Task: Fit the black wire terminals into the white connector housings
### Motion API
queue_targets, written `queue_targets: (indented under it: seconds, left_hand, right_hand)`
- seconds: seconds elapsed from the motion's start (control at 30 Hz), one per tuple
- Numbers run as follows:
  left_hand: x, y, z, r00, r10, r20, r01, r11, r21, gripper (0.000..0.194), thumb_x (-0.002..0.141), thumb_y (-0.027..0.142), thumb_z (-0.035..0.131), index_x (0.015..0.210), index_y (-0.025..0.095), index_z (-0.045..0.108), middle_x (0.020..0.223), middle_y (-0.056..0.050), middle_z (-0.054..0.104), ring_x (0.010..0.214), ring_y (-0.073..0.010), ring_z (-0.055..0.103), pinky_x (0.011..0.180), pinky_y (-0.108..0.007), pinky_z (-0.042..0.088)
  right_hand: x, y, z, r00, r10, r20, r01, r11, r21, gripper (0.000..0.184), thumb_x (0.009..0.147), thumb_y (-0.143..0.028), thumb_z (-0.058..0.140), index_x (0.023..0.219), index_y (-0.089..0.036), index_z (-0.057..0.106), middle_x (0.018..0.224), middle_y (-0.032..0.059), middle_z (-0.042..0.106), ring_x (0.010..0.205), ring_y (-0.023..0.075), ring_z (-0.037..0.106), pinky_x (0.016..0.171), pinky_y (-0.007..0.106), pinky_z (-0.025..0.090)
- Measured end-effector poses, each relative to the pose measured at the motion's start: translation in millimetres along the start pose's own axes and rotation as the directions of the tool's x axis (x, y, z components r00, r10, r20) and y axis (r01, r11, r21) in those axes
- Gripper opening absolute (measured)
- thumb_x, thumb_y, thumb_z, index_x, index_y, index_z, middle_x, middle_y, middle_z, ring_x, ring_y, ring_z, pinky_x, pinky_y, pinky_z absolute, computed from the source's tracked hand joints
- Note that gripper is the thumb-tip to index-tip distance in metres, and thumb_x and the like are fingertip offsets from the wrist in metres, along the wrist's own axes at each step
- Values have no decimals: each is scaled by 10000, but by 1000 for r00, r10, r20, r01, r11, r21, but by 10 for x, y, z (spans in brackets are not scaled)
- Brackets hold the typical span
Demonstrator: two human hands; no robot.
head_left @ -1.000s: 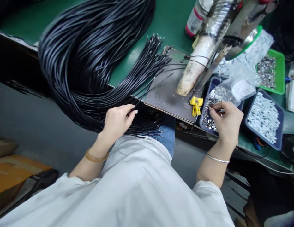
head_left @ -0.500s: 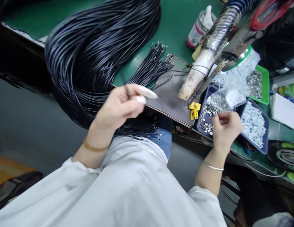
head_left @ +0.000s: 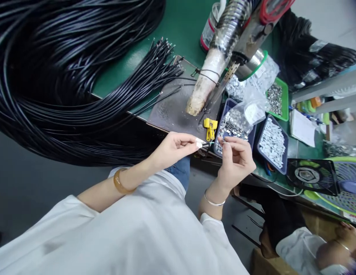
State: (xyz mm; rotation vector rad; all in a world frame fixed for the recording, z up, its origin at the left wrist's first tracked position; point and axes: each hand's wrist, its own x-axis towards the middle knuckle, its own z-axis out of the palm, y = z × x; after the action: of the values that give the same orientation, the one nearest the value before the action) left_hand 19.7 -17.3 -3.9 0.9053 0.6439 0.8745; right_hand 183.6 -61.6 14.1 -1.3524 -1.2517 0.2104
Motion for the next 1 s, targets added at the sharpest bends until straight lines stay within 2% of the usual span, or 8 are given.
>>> queue_targets:
  seconds: [0.1,0.27,0.53,0.7,0.77,0.87,0.9,1.0]
  left_hand:
    - [-3,27,-27,997,25,-70,-22,999,44,218,730,334,818,828,141,794,831,-67,766,726,-130,647,699,-242,538]
    - [6,34,-36,997,35,-70,-32,998,49,204,704,289,835,787,125,746,738,-21,704,647,-78,585,633,-189,489]
    - [0,28,-61,983,175,62,-185,957,225,184,855,291,689,805,116,712,664,7,623,566,-63,488,580,-191,440]
    - [-12,48,-138,955,256,149,-294,755,586,239,926,264,607,774,115,716,660,-7,646,578,-80,516,552,-200,389]
    - [-21,24,-139,913,368,177,-388,648,656,193,929,241,612,819,128,723,709,-19,691,618,-92,572,599,-201,427]
    - [-47,-28,-102,811,554,190,-515,521,681,142,934,199,609,862,134,712,801,-47,736,722,-109,646,703,-201,481]
    - [-58,-40,-86,799,572,183,-525,517,676,147,943,193,594,863,135,702,806,-48,735,724,-106,647,706,-198,483]
    - [-90,-46,-50,875,467,125,-435,650,623,212,969,220,544,801,139,645,686,-8,663,608,-81,578,609,-182,449]
  right_hand:
    - [-22,41,47,988,81,130,-93,992,88,47,864,-214,690,819,-200,688,909,12,683,832,144,722,782,346,654]
    - [-57,66,128,948,114,298,-174,968,182,70,859,-170,685,881,-222,727,962,16,707,885,129,715,790,303,633]
    - [-74,35,153,950,105,295,-165,969,184,112,854,-153,701,884,-254,742,949,7,720,890,125,701,735,266,605]
    - [-78,0,96,944,16,329,0,999,-47,129,850,-126,689,894,-240,727,976,12,721,904,142,710,768,296,610]
    - [-93,-9,112,948,-10,319,34,997,-70,110,852,-135,682,892,-233,714,991,22,716,925,162,715,803,335,618]
    - [-136,-12,178,954,39,298,-68,994,86,49,878,-178,654,854,-215,676,995,26,697,907,169,731,804,358,639]
    - [-153,-14,204,958,49,282,-87,988,124,50,883,-184,648,844,-211,664,996,25,693,902,168,734,813,366,642]
    - [-194,-27,260,979,5,202,-20,997,74,53,872,-167,663,844,-211,671,1007,24,698,940,174,728,877,405,633]
